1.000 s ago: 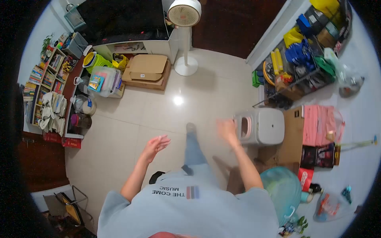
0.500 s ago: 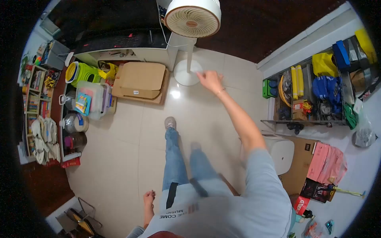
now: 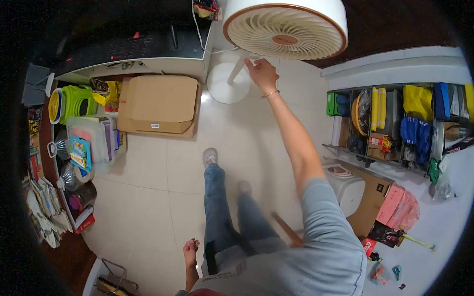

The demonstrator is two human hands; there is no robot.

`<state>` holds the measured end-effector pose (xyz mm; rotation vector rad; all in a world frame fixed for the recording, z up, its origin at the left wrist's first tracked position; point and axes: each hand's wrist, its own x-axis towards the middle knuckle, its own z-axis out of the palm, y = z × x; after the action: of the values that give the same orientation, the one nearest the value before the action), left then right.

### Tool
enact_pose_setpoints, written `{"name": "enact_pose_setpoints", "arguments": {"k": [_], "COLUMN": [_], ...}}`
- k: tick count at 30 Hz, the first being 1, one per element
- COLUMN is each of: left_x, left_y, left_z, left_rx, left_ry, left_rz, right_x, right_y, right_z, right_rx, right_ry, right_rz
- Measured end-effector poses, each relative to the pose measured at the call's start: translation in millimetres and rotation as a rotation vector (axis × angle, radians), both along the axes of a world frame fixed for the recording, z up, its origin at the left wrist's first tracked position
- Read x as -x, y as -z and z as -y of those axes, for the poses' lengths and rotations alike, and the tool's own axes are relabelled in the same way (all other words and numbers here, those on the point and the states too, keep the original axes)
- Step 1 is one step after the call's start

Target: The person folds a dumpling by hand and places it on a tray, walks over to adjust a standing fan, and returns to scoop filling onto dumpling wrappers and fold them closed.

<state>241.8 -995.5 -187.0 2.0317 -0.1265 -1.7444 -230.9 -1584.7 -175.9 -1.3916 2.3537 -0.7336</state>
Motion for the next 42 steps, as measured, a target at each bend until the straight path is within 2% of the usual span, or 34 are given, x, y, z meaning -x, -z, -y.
{"name": "enact_pose_setpoints", "arguments": {"k": [4, 8, 15, 19, 21, 23, 24, 26, 27, 29, 30, 32, 36, 38, 42], "left_x": [-13.6, -14.3, -0.6, -0.4, -2.6, -3.4, -3.1, -3.7, -4.0, -5.8, -6.9, -5.5, -8.4, -12.8, -22.9], "left_y": [1.9, -0.1, -9.2, -10.4, -10.7, -10.0, -9.8, -11.3, -11.2, -8.4, -8.1, -12.1, -17.8, -18.4, -18.4], "left_z": [-3.4, 7.0, 42.0, 47.3, 46.8, 45.2, 46.3, 51.1, 50.6, 52.1, 53.4, 59.9, 71.0, 71.8, 68.0], "left_rx": [-0.070, -0.065, -0.084, -0.118, -0.131, -0.170, -0.205, -0.211, -0.216, -0.204, -0.188, -0.205, -0.217, -0.223, -0.220], "left_ry": [0.009, -0.016, -0.027, 0.001, 0.127, 0.086, 0.046, 0.033, 0.019, 0.015, 0.017, 0.025, 0.052, 0.048, 0.102], "left_rz": [0.020, -0.003, -0.018, -0.008, 0.037, 0.034, 0.030, 0.027, 0.023, 0.013, 0.003, 0.014, 0.028, 0.037, 0.076], "right_x": [1.5, 4.1, 3.0, -1.5, -2.5, -1.2, 3.4, 13.3, 11.8, 9.9, 12.3, 17.8, 10.4, 1.1, 9.9], "right_y": [6.2, 2.2, 4.2, -5.2, -9.3, -11.8, -4.4, 25.0, 32.9, 47.4, 59.8, 84.2, 95.6, 90.4, 97.2], "right_z": [9.6, 12.7, 12.9, 13.0, 8.5, 2.7, 4.1, 5.2, 8.4, 15.3, 20.2, 34.6, 59.9, 67.8, 74.6], "right_rx": [0.207, 0.292, 0.325, 0.279, 0.283, 0.012, 0.010, -0.090, -0.095, 0.035, 0.031, -0.082, -0.172, -0.013, -0.001], "right_ry": [0.037, -0.070, -0.071, -0.075, -0.087, -0.054, -0.057, -0.018, -0.022, -0.025, -0.027, 0.125, 0.148, 0.215, 0.129], "right_rz": [-0.075, -0.118, -0.260, -0.495, -0.558, -0.450, -0.450, -0.095, -0.093, 0.245, 0.247, 0.432, 0.502, 0.676, 0.768]}}
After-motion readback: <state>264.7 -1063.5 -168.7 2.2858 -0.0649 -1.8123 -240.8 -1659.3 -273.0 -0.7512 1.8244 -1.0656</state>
